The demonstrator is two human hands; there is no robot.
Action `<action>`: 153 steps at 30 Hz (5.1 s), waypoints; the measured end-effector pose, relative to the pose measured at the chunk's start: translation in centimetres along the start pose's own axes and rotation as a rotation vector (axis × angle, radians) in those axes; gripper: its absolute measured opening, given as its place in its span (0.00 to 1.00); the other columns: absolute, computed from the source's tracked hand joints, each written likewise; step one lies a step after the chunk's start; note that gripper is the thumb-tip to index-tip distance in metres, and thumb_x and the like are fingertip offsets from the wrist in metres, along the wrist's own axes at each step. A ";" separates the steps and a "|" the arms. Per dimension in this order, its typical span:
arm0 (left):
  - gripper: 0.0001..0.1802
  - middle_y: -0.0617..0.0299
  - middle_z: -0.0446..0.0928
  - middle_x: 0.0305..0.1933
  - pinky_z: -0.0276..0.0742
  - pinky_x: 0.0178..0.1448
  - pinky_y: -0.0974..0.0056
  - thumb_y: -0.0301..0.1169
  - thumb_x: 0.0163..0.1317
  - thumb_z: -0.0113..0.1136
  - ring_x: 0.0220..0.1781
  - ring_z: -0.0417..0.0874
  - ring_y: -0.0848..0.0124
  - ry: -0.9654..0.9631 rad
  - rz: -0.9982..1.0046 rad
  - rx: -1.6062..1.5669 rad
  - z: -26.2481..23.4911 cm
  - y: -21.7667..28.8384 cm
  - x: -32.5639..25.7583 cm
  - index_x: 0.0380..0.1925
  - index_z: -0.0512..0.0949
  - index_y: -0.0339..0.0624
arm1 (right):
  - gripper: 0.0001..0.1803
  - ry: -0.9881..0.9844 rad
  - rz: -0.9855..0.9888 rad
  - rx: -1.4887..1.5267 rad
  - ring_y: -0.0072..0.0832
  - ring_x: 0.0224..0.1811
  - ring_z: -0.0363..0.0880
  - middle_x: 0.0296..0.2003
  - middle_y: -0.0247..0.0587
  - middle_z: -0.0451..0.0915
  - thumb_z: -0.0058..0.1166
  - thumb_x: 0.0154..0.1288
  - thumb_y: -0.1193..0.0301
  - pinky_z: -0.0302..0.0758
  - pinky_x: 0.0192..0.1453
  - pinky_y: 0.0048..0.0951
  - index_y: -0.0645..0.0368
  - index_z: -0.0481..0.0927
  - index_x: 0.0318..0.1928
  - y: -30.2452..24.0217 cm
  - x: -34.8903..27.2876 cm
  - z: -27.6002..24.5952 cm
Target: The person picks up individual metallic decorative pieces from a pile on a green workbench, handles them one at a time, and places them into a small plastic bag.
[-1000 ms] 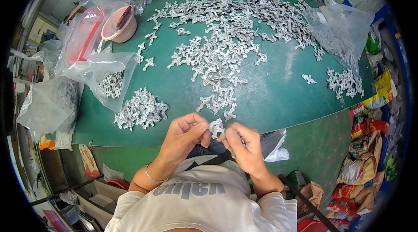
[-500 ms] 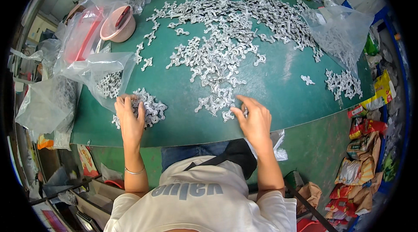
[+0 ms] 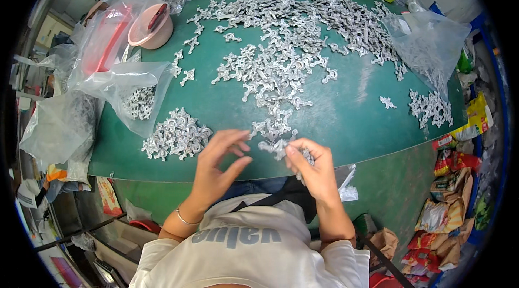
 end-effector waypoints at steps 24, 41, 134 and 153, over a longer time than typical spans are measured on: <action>0.07 0.60 0.77 0.22 0.70 0.24 0.75 0.25 0.58 0.55 0.20 0.74 0.78 -0.051 -0.531 -0.650 3.2 -3.4 -2.6 0.29 0.78 0.31 | 0.16 -0.059 -0.201 -0.099 0.16 0.18 0.64 0.17 0.33 0.70 0.44 0.64 0.72 0.60 0.23 0.20 0.65 0.70 0.20 -1.6 -1.2 1.4; 0.09 0.58 0.77 0.24 0.72 0.27 0.73 0.27 0.59 0.55 0.22 0.75 0.76 -0.081 -0.512 -0.817 3.9 -3.3 -2.9 0.30 0.77 0.30 | 0.17 -0.119 -0.059 0.167 0.16 0.20 0.65 0.18 0.33 0.70 0.41 0.67 0.67 0.60 0.24 0.19 0.64 0.72 0.23 -0.5 -1.3 1.9; 0.10 0.53 0.77 0.34 0.75 0.37 0.69 0.21 0.60 0.51 0.31 0.78 0.73 -0.424 -0.413 -1.043 8.7 1.9 -2.9 0.41 0.73 0.28 | 0.13 0.166 -0.501 0.124 0.20 0.19 0.60 0.18 0.39 0.69 0.44 0.62 0.73 0.58 0.24 0.24 0.66 0.67 0.21 -7.2 -5.2 -1.4; 0.10 0.50 0.76 0.35 0.75 0.43 0.63 0.22 0.60 0.49 0.34 0.78 0.67 -0.358 -0.544 -1.070 8.9 1.2 -2.9 0.41 0.73 0.29 | 0.13 0.222 -0.458 0.088 0.17 0.21 0.62 0.19 0.37 0.70 0.43 0.64 0.73 0.59 0.24 0.20 0.65 0.69 0.22 -6.5 -4.9 -1.6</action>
Point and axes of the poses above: each hand's wrist, its own x-axis towards the middle knuckle, its own z-axis out of the palm, y = z × x, the point moved 9 cm from there along x, towards the middle knuckle
